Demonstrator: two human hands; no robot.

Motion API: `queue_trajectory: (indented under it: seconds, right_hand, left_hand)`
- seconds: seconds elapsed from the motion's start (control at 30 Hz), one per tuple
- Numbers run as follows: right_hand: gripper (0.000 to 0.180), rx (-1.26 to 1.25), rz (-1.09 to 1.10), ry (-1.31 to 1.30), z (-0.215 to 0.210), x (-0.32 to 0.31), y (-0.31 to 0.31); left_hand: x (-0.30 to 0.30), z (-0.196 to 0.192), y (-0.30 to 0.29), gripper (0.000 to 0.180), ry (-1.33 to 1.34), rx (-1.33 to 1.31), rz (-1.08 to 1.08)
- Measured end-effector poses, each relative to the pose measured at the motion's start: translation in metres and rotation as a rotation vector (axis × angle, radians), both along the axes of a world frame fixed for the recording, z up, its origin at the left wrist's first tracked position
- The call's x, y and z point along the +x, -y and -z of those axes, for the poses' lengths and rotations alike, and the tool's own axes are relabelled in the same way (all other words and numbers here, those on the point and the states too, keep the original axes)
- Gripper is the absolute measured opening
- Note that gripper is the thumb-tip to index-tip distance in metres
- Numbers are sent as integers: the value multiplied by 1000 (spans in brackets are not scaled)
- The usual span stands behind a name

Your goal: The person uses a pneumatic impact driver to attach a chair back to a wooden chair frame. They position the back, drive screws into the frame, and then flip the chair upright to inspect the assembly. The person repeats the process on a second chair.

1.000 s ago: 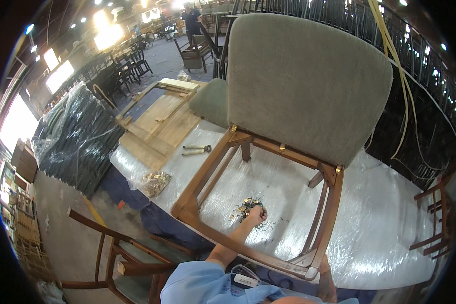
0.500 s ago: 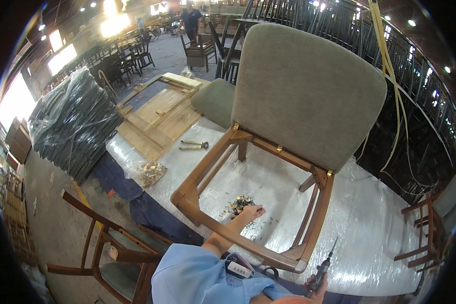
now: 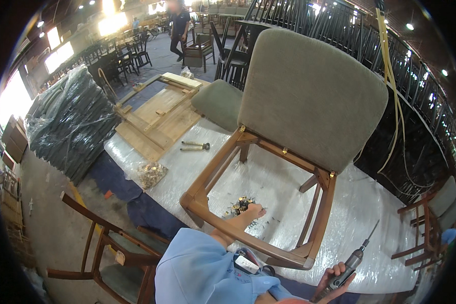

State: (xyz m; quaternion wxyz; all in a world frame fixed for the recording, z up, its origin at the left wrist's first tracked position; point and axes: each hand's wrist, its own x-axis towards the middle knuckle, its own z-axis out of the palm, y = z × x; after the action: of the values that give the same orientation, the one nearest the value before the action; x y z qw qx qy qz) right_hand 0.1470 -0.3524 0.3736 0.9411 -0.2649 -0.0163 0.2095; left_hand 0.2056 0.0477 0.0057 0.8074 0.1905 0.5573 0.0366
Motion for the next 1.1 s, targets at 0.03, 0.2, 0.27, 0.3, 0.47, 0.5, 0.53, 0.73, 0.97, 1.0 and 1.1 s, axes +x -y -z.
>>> queue_trajectory:
  seconds: [0.03,0.2,0.27,0.3,0.47,0.5,0.53,0.73,0.97,1.0,1.1]
  right_hand:
    - [55,23,41,-8,-4,-2,-6]
    - [46,368,-61,266,-1,-8,-39]
    - [44,366,-103,296,-15,-17,-63]
    - [43,342,-128,333,-14,-16,-69]
    - [39,179,-104,302,-13,-27,-105]
    - [37,89,-18,253,-17,-33,-116]
    - [36,48,-39,273,-19,-33,-120]
    - [35,-339,-93,387,-10,-35,-156]
    - [39,-584,-125,490,-19,-29,-166]
    - [39,-603,-138,484,-21,-31,-166]
    - [39,-650,-192,503,-23,-26,-165]
  left_hand:
    - [1,3,-1,15,47,15,2]
    - [-8,8,5,19,111,90,83]
    - [-14,13,9,23,80,127,130]
    - [-14,12,6,25,70,144,147]
    - [-28,7,-2,28,288,127,185]
    - [-32,3,-2,26,361,108,196]
    - [-34,-1,-2,23,425,58,219]
    - [-51,-58,-15,14,492,-54,102]
    - [-55,-108,-16,16,859,-29,174]
    - [-52,-111,-12,16,884,-4,157]
    - [-30,-161,-2,17,1071,31,194]
